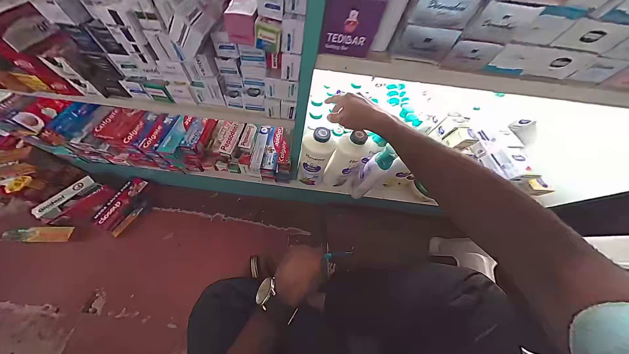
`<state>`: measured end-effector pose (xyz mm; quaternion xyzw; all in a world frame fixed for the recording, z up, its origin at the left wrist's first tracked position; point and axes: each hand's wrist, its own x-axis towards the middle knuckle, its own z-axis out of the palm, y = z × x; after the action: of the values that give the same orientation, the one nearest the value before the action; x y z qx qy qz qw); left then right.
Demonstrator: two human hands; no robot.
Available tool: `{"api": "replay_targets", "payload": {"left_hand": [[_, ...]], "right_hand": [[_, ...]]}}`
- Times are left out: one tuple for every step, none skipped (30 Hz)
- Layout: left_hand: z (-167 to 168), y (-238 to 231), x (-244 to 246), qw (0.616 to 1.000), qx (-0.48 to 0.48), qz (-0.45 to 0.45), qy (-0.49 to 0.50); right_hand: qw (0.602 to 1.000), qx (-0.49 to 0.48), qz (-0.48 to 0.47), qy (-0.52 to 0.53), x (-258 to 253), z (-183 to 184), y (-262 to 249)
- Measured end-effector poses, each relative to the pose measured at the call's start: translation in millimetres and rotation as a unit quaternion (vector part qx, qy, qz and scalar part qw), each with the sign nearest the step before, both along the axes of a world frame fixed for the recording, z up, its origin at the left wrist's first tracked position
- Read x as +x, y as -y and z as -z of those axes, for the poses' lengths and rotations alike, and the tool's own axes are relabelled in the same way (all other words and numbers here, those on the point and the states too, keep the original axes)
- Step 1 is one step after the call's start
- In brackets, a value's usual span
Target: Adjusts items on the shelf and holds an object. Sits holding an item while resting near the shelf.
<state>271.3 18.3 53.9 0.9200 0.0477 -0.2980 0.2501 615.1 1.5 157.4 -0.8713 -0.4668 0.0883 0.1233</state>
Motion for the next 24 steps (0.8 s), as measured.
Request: {"api": "replay_targets", "payload": {"left_hand": [[-1,-1,1,1.0,-0.002,-0.003,-0.013],[-3,-2,2,1.0,0.001,-0.01,-0.025],[-4,-2,2,0.999,0.009,-0.015,-0.036],[-4,-2,3,0.999,0.018,-0.017,-0.044],[-5,-3,3,0.998,0.022,-0.015,-0.048],[-5,-3,4,0.999,0.018,-0.011,-0.046],[-4,-4,5,0.999,0.011,-0.006,-0.035],[-3,-5,5,1.0,0.001,-0.002,-0.03],[-1,-4,5,1.0,-0.007,0.002,-0.03],[0,-4,6,0.999,-0.011,0.004,-0.03],[1,-4,7,0.999,-0.008,0.004,-0.033],[2,-4,7,0.999,-0.003,0.003,-0.035],[3,-4,8,0.999,0.001,0.002,-0.036],[4,-4,7,0.999,0.004,0.001,-0.037],[3,-4,6,0.999,0.004,0.001,-0.038],[3,-4,6,0.999,0.006,0.0,-0.038],[2,-3,6,0.999,0.006,-0.002,-0.037],[2,-2,7,0.999,0.006,-0.005,-0.034],[3,-1,8,0.999,0.008,-0.006,-0.03],[4,0,9,1.0,0.01,-0.005,-0.029],[4,2,10,1.0,0.013,-0.002,-0.028],[5,3,12,1.0,0.016,0.002,-0.025],[7,4,11,1.0,0.016,0.007,-0.024],[7,5,10,0.999,0.015,0.011,-0.03]], "right_hand": [[0.999,-0.031,-0.01,0.002,7,3,-16],[0.998,-0.056,-0.022,0.012,10,6,-30],[0.996,-0.081,-0.028,0.023,11,10,-42],[0.993,-0.107,-0.027,0.034,12,13,-52],[0.991,-0.125,-0.022,0.046,13,17,-59],[0.99,-0.13,-0.017,0.061,17,22,-65],[0.989,-0.128,-0.012,0.076,22,28,-71],[0.989,-0.127,-0.006,0.081,25,30,-74],[0.989,-0.127,0.003,0.081,22,30,-74],[0.989,-0.125,0.012,0.081,20,27,-74],[0.988,-0.127,0.017,0.084,19,24,-74],[0.988,-0.129,0.018,0.08,18,20,-72],[0.99,-0.123,0.017,0.074,20,15,-69],[0.992,-0.109,0.017,0.068,23,9,-64],[0.994,-0.092,0.024,0.057,26,3,-57],[0.996,-0.071,0.038,0.045,25,-7,-50],[0.996,-0.052,0.057,0.033,21,-18,-42],[0.996,-0.04,0.08,0.024,12,-31,-34],[0.994,-0.023,0.1,0.023,2,-41,-26],[0.993,0.004,0.112,0.031,-7,-48,-20],[0.992,0.035,0.11,0.049,-11,-51,-14],[0.99,0.061,0.097,0.08,-9,-50,-10],[0.988,0.07,0.078,0.111,-3,-46,-5],[0.986,0.076,0.056,0.137,4,-41,-2]]}}
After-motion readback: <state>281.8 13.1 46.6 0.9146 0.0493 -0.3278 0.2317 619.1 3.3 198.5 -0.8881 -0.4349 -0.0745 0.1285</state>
